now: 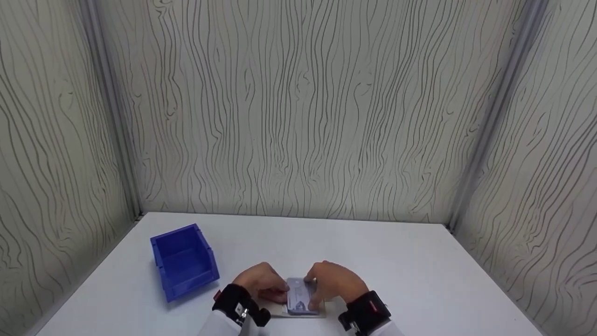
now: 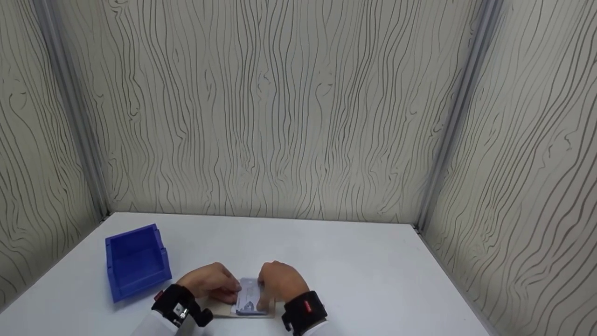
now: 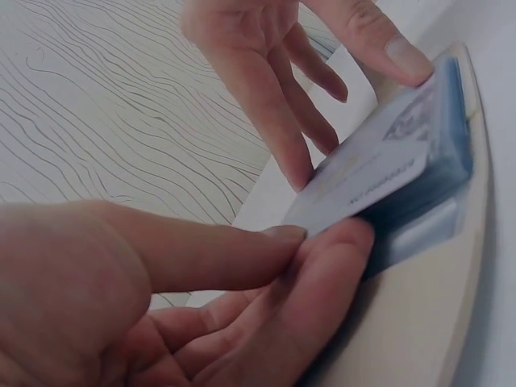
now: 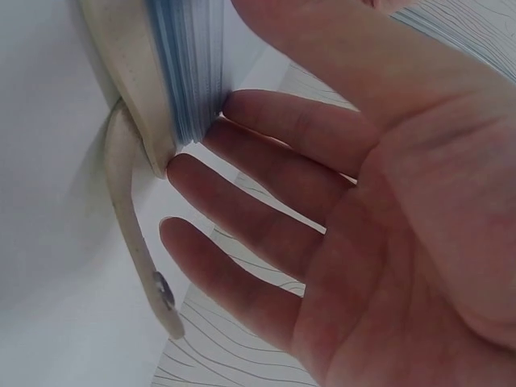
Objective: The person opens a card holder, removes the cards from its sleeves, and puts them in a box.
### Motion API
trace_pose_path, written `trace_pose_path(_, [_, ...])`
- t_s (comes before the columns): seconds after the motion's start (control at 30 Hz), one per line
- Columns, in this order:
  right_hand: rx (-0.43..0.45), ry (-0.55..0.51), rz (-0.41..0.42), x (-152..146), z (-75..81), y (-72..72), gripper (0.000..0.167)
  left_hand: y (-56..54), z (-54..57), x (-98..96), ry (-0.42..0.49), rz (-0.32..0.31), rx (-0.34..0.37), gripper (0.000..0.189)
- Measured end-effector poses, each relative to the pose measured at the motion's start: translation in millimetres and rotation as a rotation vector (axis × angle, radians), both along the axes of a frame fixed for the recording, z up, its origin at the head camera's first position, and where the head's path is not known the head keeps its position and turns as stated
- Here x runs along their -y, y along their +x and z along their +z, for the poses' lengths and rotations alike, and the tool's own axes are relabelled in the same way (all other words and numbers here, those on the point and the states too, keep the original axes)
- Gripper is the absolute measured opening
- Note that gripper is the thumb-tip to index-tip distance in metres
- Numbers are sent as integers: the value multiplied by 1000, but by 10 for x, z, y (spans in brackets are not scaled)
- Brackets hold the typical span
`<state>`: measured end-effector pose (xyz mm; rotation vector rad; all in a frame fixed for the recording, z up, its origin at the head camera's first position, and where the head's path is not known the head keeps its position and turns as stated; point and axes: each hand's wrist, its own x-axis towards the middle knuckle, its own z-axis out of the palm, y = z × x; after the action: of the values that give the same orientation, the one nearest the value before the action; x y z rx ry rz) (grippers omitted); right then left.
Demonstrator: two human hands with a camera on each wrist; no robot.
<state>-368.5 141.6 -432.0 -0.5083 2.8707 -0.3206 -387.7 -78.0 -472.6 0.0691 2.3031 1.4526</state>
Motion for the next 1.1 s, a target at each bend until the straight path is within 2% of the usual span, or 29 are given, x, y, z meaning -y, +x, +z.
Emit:
trace_pose_path(0.1, [-2, 7, 9, 2, -7, -11, 60, -12, 6, 16, -8, -2, 6, 8])
trace_pose_path(0.37, [-30, 26, 25, -14, -2, -3, 61, 5, -5, 82, -25, -30, -30, 9])
trace_pose_path(0.53, [-36, 33, 38, -13, 5, -3, 61, 32, 3, 44, 53, 4, 14, 12])
trace_pose_path(0.63, [-41, 35, 48, -16, -5, -7, 60, 52, 5, 3, 78, 20, 13, 14])
trace_pose_path(0.87, [-10, 27, 27, -12, -16, -16, 61, 74, -8, -47, 44, 20, -12, 16])
trace_pose_path(1.1, [-24, 17, 40, -10, 4, -7, 61, 48, -6, -42, 29, 11, -38, 19])
